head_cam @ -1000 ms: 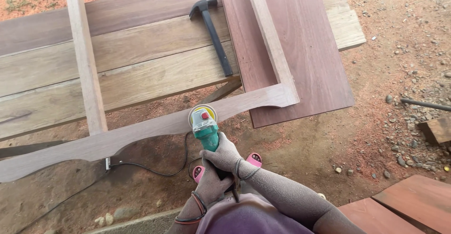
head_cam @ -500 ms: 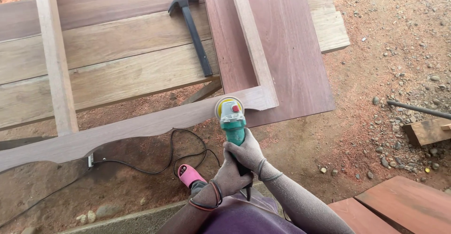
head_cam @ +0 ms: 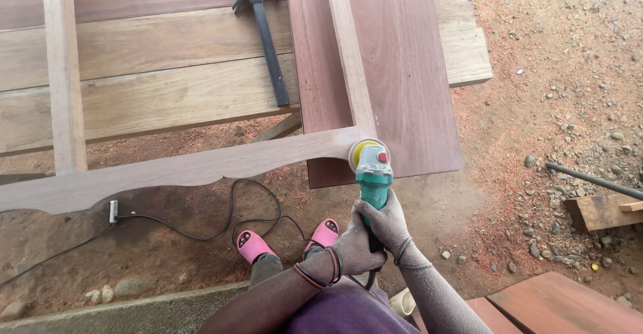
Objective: Use an angle grinder with a sanding disc to smooth the edges of a wooden frame.
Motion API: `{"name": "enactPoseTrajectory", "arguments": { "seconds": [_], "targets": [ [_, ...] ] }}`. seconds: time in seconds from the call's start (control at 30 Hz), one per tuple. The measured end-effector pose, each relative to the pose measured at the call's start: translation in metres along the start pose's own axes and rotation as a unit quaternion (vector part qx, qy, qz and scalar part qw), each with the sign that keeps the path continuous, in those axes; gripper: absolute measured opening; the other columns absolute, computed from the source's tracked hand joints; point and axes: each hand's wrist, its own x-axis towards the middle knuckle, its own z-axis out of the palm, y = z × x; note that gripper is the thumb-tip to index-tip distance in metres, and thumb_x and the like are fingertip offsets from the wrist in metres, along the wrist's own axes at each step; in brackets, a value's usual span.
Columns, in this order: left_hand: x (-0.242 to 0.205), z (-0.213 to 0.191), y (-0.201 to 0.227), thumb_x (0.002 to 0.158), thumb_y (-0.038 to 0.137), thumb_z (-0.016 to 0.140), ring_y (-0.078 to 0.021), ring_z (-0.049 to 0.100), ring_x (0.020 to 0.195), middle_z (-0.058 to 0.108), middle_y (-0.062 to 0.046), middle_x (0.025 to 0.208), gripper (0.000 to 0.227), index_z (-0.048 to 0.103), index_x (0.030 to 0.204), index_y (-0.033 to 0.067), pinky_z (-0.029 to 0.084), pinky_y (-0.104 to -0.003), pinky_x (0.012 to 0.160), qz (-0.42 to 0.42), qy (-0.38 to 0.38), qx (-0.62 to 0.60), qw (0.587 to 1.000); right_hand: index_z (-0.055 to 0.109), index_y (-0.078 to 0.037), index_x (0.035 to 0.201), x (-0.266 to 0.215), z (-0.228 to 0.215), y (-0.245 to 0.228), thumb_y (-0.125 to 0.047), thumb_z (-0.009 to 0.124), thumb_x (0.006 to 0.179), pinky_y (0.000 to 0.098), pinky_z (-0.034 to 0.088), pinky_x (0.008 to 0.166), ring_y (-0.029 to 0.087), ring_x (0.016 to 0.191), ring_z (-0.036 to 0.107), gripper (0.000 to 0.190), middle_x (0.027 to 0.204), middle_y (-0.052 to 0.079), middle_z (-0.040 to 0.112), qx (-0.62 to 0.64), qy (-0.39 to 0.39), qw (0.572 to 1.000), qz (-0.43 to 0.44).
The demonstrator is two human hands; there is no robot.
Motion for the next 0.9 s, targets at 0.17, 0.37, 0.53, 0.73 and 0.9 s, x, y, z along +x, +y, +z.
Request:
{"name": "enactPoseTrajectory", "arguments": {
  "seconds": [0.17, 0.37, 0.53, 0.73, 0.9],
  "targets": [
    [0.020, 0.018, -0.010, 0.081, 0.025, 0.072, -0.0381, 0.064, 0.116, 0.055, -0.031, 0.124, 0.107, -0.004, 0.145, -0.0139, 0.049, -0.042, 0.110, 0.082, 0.011, 0.056, 0.995, 0.059, 0.001, 0.116, -0.002, -0.015, 0.007, -0.026, 0.080, 0.078, 0.0343, 0.058, 0.078, 0.018, 0.086, 0.070, 0.051, 0.098, 0.010, 0.072, 0.031, 0.020, 0.999, 0.000],
    [0.003, 0.002, -0.035, 0.078, 0.021, 0.072, -0.0327, 0.068, 0.111, 0.064, -0.026, 0.113, 0.109, -0.008, 0.142, -0.0186, 0.052, -0.038, 0.104, 0.113, 0.037, 0.013, 0.993, 0.059, 0.001, 0.115, -0.007, 0.018, -0.015, -0.027, 0.080, 0.077, 0.0350, 0.058, 0.078, 0.019, 0.085, 0.071, 0.052, 0.097, 0.011, 0.072, 0.003, 0.008, 1.000, -0.009],
    [-0.059, -0.042, -0.057, 0.075, 0.022, 0.077, -0.0283, 0.071, 0.103, 0.067, -0.021, 0.110, 0.106, 0.001, 0.141, -0.0121, 0.058, -0.035, 0.094, 0.011, 0.135, -0.034, 0.990, 0.059, -0.001, 0.116, -0.010, 0.090, -0.044, -0.030, 0.081, 0.075, 0.0365, 0.059, 0.082, 0.021, 0.090, 0.072, 0.055, 0.100, 0.011, 0.072, -0.056, -0.054, 0.997, -0.025],
    [-0.122, -0.089, -0.114, 0.072, 0.020, 0.077, -0.0262, 0.072, 0.106, 0.065, -0.020, 0.119, 0.110, -0.004, 0.141, -0.0094, 0.062, -0.036, 0.092, 0.024, 0.227, -0.167, 0.959, 0.057, -0.004, 0.119, -0.025, 0.199, -0.084, -0.037, 0.084, 0.070, 0.0382, 0.058, 0.087, 0.024, 0.094, 0.074, 0.065, 0.104, 0.013, 0.074, -0.085, -0.145, 0.985, -0.042],
    [-0.152, -0.117, -0.177, 0.077, 0.022, 0.075, -0.0262, 0.071, 0.114, 0.067, -0.018, 0.123, 0.102, 0.002, 0.140, -0.0088, 0.058, -0.036, 0.098, 0.007, 0.274, -0.145, 0.951, 0.057, -0.005, 0.122, -0.036, 0.272, -0.095, -0.041, 0.083, 0.070, 0.0404, 0.056, 0.091, 0.028, 0.101, 0.074, 0.069, 0.107, 0.016, 0.074, -0.117, -0.202, 0.970, -0.070]
  ]
}}
